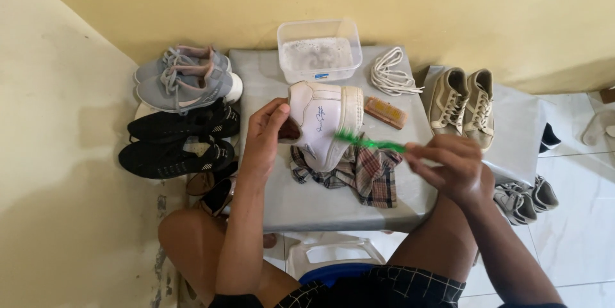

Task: A person is cleaning a white sneaker by scrubbing it with a toothbrush dipped in a container of soapy water.

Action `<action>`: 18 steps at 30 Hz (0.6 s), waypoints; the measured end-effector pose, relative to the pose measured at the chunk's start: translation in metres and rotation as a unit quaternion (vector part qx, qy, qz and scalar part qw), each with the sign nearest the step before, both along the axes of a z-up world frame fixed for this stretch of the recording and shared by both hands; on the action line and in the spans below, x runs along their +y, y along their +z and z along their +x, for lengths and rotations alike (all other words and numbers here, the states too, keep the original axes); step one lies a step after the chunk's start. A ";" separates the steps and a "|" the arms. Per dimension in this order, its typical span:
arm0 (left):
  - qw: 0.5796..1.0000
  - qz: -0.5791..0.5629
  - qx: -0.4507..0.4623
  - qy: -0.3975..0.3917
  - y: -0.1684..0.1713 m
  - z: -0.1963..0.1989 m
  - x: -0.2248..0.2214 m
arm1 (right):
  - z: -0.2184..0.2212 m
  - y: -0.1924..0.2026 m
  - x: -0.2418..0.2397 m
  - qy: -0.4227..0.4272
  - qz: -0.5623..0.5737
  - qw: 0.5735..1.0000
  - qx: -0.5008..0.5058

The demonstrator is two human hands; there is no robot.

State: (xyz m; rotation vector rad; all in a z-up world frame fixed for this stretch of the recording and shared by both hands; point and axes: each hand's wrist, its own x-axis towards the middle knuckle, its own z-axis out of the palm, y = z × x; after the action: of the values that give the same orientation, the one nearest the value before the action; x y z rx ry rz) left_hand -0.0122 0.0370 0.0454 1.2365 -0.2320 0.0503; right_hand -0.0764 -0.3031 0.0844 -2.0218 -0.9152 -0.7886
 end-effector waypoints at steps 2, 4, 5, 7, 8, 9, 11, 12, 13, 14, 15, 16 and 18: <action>1.000 -0.003 0.005 0.003 0.011 -0.005 0.002 | -0.001 0.017 0.015 0.006 -0.031 0.999 -0.008; 1.000 -0.006 0.013 0.005 0.012 -0.006 0.004 | -0.001 0.019 0.016 0.011 -0.062 0.998 -0.015; 1.000 -0.011 0.006 0.001 0.008 -0.005 0.006 | -0.001 0.012 0.010 -0.003 -0.055 0.998 -0.019; 1.000 -0.012 0.000 -0.003 0.007 -0.006 0.008 | -0.001 0.012 0.010 -0.018 -0.045 0.999 -0.023; 1.000 -0.017 0.005 0.002 0.009 -0.008 0.007 | -0.001 0.019 0.014 0.001 -0.064 0.997 -0.032; 1.000 -0.023 0.011 0.007 0.011 -0.009 0.006 | -0.001 0.026 0.019 0.020 -0.083 0.996 -0.040; 1.000 -0.025 0.006 0.011 0.017 -0.011 0.006 | 0.003 0.015 0.012 0.016 -0.067 0.997 -0.043; 1.000 -0.027 0.006 0.011 0.019 -0.012 0.005 | 0.002 0.010 0.008 0.009 -0.050 0.998 -0.043; 1.000 -0.027 0.007 0.009 0.014 -0.010 0.006 | 0.002 0.007 0.007 0.007 -0.050 0.998 -0.042; 1.000 -0.023 0.008 0.017 0.008 -0.007 0.007 | 0.003 0.004 0.006 0.007 -0.048 0.998 -0.040; 0.999 -0.020 0.009 0.025 0.002 -0.005 0.009 | 0.003 0.002 0.006 0.008 -0.047 0.998 -0.038; 0.999 -0.020 0.007 0.027 0.003 -0.005 0.009 | 0.002 0.009 0.011 0.009 -0.047 0.998 -0.040; 0.999 -0.018 0.013 0.028 0.004 -0.008 0.010 | 0.000 0.022 0.024 0.028 -0.069 0.997 -0.017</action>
State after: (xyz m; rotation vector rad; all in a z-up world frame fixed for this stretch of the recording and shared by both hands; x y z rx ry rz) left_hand -0.0204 0.0466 0.0490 1.2080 -0.1738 0.0866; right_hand -0.0767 -0.2795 0.1069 -2.0959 -1.0674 -0.7494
